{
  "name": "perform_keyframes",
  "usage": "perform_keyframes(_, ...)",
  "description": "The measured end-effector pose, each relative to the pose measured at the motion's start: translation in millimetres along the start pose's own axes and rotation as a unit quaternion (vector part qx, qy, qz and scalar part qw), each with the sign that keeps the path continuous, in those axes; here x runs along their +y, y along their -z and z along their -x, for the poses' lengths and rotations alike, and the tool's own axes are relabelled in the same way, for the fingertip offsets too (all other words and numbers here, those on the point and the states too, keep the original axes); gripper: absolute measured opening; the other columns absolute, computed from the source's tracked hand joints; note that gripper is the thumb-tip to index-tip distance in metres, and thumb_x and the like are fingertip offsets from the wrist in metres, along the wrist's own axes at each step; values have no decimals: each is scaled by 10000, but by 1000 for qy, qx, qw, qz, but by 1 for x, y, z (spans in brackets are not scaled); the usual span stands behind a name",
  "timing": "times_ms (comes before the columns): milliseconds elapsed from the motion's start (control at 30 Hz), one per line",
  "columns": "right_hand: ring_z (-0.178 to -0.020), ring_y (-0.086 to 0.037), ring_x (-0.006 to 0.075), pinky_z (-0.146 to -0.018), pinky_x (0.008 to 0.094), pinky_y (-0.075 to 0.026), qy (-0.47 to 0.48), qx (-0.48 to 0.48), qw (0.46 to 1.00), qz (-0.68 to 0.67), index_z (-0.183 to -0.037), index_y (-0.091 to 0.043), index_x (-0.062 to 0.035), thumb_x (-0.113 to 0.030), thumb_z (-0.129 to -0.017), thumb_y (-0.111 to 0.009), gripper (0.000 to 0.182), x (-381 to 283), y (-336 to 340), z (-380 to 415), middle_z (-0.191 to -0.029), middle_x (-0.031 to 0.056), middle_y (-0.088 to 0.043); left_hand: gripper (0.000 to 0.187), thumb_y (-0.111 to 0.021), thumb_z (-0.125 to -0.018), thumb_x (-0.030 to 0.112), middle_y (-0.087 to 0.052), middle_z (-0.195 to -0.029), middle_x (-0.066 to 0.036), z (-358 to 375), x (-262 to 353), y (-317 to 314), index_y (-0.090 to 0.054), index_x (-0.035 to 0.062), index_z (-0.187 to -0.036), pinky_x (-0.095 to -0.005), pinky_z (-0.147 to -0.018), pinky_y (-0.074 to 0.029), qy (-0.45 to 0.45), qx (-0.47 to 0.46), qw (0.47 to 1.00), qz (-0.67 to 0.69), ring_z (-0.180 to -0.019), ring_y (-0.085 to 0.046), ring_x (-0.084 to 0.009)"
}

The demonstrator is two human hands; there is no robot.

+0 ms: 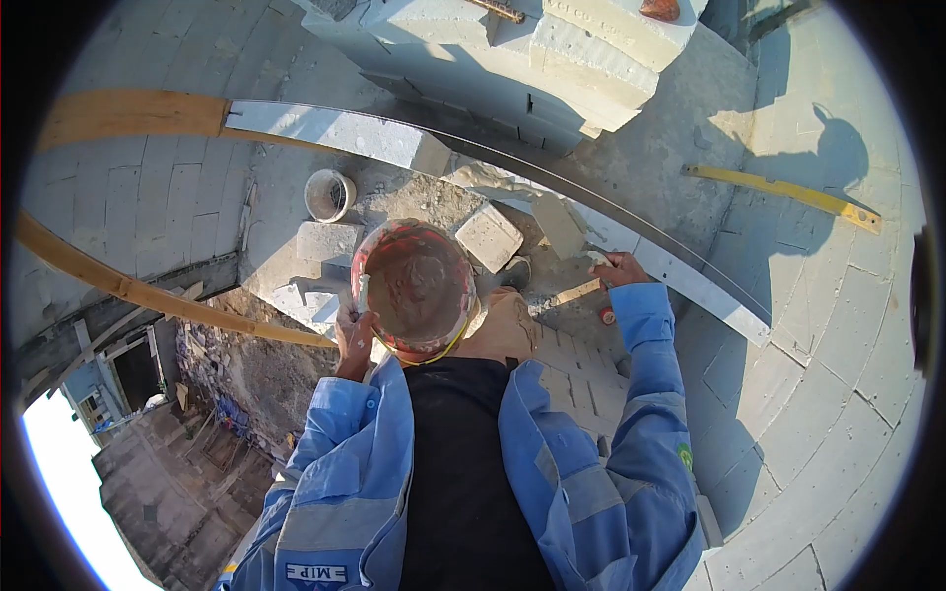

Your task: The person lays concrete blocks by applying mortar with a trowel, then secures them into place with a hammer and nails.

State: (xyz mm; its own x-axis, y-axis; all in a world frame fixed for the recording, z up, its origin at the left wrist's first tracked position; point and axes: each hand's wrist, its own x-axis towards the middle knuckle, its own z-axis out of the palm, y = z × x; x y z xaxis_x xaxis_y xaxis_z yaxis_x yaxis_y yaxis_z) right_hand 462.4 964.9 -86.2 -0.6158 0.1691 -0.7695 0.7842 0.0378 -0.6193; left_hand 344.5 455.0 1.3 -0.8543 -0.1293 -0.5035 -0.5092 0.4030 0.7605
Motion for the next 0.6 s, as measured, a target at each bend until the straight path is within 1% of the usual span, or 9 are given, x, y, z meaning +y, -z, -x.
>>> perform_keyframes(67, -721, -647, 178, -672, 328, -511, -27, -36, 994, 100, -1192, -632, 30, -372, -750, -776, 614, -21, -25, 10, -964, 168, -674, 268, -644, -758, 78, -608, -750, -68, 0, -7, 3, -554, -20, -990, -267, -567, -462, 12, -1, 1000, 27, -622, -576, -133)
perform_keyframes(133, -816, -694, 278, -747, 385, -534, 3, 44, 994, 96, -1278, -596, 12, -428, -780, -737, 680, -35, -71, 18, -1077, 224, -670, 262, -645, -758, 81, -602, -747, -65, -8, -21, 3, -552, -15, -984, -270, -567, -461, 12, 0, 999, 31, -619, -572, -133)
perform_keyframes(200, -929, -682, 387, -823, 436, -527, 155, 182, 944, 226, -1322, -551, 34, -449, -816, -692, 713, -7, -126, -10, -1106, 268, -662, 257, -646, -759, 84, -597, -744, -63, -14, -29, 6, -549, -9, -978, -274, -568, -460, 11, 4, 999, 33, -616, -567, -134)
perform_keyframes(267, -1003, -644, 447, -848, 460, -516, 135, 214, 946, 202, -1296, -552, 39, -440, -841, -665, 670, -3, -177, -28, -1182, 293, -627, 250, -650, -760, 92, -581, -741, -53, -18, -34, 9, -540, 0, -965, -280, -571, -454, 17, 7, 997, 71, -616, -555, -133)
perform_keyframes(367, -914, -652, 435, -777, 471, -513, 121, 185, 967, 128, -1213, -568, 53, -381, -873, -631, 555, -44, -233, -27, -1090, 269, -651, 246, -650, -761, 99, -567, -739, -43, -22, -34, 18, -532, 5, -955, -280, -571, -446, 22, 16, 997, 75, -622, -545, -129)
perform_keyframes(433, -691, -678, 358, -613, 423, -547, 108, 155, 982, -24, -1115, -534, 56, -414, -899, -646, 530, -19, -278, -69, -766, 211, -649, 246, -650, -761, 101, -568, -744, -45, -27, -39, 26, -532, 6, -954, -282, -573, -447, 25, 10, 995, 94, -631, -548, -131)
perform_keyframes(533, -705, -625, 335, -628, 468, -468, 199, 169, 965, -30, -1112, -586, 52, -312, -865, -666, 447, -19, -312, -97, -780, 190, -615, 258, -657, -762, 111, -570, -759, -56, -36, -41, 39, -534, 7, -964, -290, -582, -454, 19, 3, 995, 103, -647, -553, -139)
perform_keyframes(567, -731, -634, 391, -687, 421, -486, 144, 145, 979, -19, -1162, -576, 36, -332, -845, -699, 501, -48, -305, -81, -927, 227, -638, 272, -664, -762, 119, -571, -768, -65, -38, -41, 43, -536, 7, -974, -297, -590, -460, 11, 2, 996, 91, -654, -555, -145)
perform_keyframes(600, -731, -634, 391, -687, 421, -486, 145, 147, 978, -18, -1162, -576, 36, -332, -845, -699, 501, -53, -309, -80, -927, 227, -638, 272, -664, -762, 119, -571, -768, -65, -41, -41, 48, -536, 7, -974, -297, -590, -460, 10, 1, 996, 92, -654, -555, -145)
